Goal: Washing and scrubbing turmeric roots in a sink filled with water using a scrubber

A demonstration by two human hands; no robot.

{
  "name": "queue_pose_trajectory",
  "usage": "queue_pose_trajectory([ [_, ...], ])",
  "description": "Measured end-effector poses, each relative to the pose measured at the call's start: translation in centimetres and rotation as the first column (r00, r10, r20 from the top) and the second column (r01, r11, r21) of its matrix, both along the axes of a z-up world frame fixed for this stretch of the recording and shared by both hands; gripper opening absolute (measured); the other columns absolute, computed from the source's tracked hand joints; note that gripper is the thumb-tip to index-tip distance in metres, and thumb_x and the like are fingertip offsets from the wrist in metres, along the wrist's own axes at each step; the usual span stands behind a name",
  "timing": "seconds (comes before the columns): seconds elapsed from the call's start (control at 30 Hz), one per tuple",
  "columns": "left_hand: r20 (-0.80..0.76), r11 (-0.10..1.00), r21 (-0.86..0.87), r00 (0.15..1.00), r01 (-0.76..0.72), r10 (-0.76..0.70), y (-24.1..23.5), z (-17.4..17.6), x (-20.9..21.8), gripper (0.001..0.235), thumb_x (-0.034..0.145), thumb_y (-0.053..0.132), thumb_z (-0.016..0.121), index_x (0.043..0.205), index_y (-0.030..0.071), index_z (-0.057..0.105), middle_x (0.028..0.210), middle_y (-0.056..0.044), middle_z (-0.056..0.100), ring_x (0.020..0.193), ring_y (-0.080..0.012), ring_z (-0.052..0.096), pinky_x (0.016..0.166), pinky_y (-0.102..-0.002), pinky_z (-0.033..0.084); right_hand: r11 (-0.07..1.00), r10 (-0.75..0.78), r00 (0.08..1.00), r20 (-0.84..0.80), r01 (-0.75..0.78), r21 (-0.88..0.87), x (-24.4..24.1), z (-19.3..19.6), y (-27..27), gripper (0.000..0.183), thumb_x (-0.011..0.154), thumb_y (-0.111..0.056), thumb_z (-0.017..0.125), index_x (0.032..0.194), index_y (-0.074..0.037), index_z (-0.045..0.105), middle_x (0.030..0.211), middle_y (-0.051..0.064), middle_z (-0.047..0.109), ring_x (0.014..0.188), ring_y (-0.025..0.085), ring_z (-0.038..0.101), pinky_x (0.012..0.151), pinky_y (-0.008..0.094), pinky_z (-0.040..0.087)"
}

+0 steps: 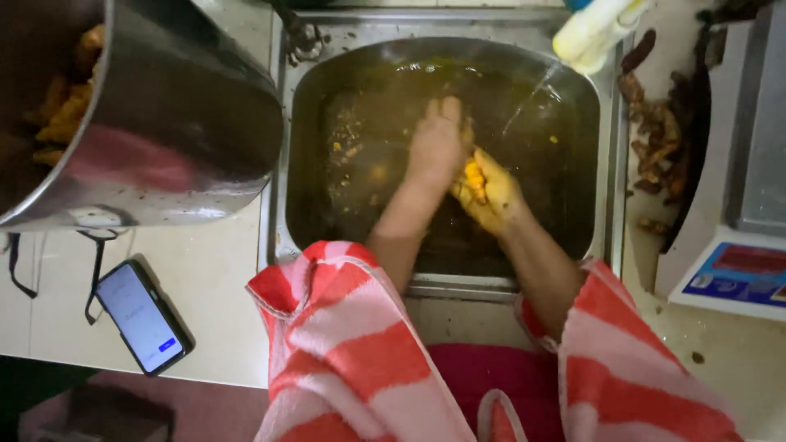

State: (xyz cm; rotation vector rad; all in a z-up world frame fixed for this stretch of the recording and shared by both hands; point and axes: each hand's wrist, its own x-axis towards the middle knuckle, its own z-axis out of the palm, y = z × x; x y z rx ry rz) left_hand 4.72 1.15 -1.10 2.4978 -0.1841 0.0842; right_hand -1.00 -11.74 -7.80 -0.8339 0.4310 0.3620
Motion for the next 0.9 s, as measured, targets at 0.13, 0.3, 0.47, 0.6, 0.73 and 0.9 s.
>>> queue_pose_trajectory([
  [0.13,-0.002,0.986,-0.125,0.994,-0.108,0.109,4.8,-0.6,2.9,0.038,0.092,0.043,0.069,0.110,0.011,0.059,0.106,-0.021,0.062,0.097,-0.0510,0.068,0.083,-0.057,0.057,0.971,0.192,0.940,0.281,-0.224,0.088,-1.8,7.8,1.3,0.049,0.106,-0.035,0.052,0.150,-0.017,0.041,0.109,0.013,0.041,0.121,0.047,0.065,0.071,0.043,0.053],
  [0.3,0.112,0.930,-0.357,0.985,-0.085,0.133,6.7,4.3,0.2,0.038,0.097,0.039,0.059,0.113,0.004,0.061,0.110,-0.020,0.066,0.103,-0.0373,0.064,0.091,-0.044,0.049,0.913,0.346,0.892,0.292,-0.247,-0.325,-2.0,6.7,1.7,0.048,0.091,0.007,0.060,0.129,-0.016,0.044,0.119,0.023,0.074,0.048,0.012,0.051,0.045,0.022,0.041],
  [0.47,0.102,0.986,-0.105,0.987,0.132,-0.121,2.1,3.5,-4.0,0.040,0.091,0.045,0.071,0.117,0.017,0.057,0.116,-0.015,0.055,0.103,-0.0502,0.065,0.088,-0.056,0.058,0.662,0.415,0.825,0.385,0.016,-0.749,-0.6,-7.7,-0.3,0.019,0.068,0.007,0.076,0.075,-0.008,0.068,0.045,0.005,0.057,0.028,0.011,0.043,0.027,0.020,0.016],
  [0.6,-0.064,0.996,-0.067,0.997,-0.053,0.049,4.1,-0.1,-2.2,0.040,0.100,0.051,0.057,0.106,0.012,0.060,0.107,-0.019,0.061,0.096,-0.0519,0.069,0.089,-0.060,0.056,0.777,0.384,0.750,0.539,0.052,-0.627,-2.1,3.1,1.2,0.021,0.076,0.011,0.060,0.091,0.001,0.070,0.058,0.016,0.066,0.046,0.014,0.061,0.047,0.019,0.042],
  [0.73,-0.068,0.990,-0.080,0.992,-0.114,0.109,6.7,1.1,-2.3,0.039,0.100,0.053,0.057,0.117,0.017,0.055,0.114,-0.017,0.058,0.096,-0.0533,0.067,0.084,-0.061,0.057,0.797,0.384,0.776,0.500,-0.005,-0.604,-1.4,4.3,1.2,0.020,0.091,0.003,0.057,0.106,-0.001,0.068,0.066,0.015,0.069,0.043,0.014,0.059,0.046,0.018,0.039],
  [0.9,-0.015,0.995,-0.066,0.997,-0.076,0.075,10.8,3.7,-6.0,0.042,0.101,0.054,0.058,0.123,0.018,0.056,0.112,-0.014,0.056,0.102,-0.0502,0.066,0.084,-0.059,0.058,0.508,0.547,0.697,0.464,0.164,-0.846,-1.2,3.4,-1.2,0.031,0.099,-0.018,0.074,0.120,0.004,0.069,0.114,0.028,0.072,0.108,0.042,0.070,0.090,0.047,0.056],
])
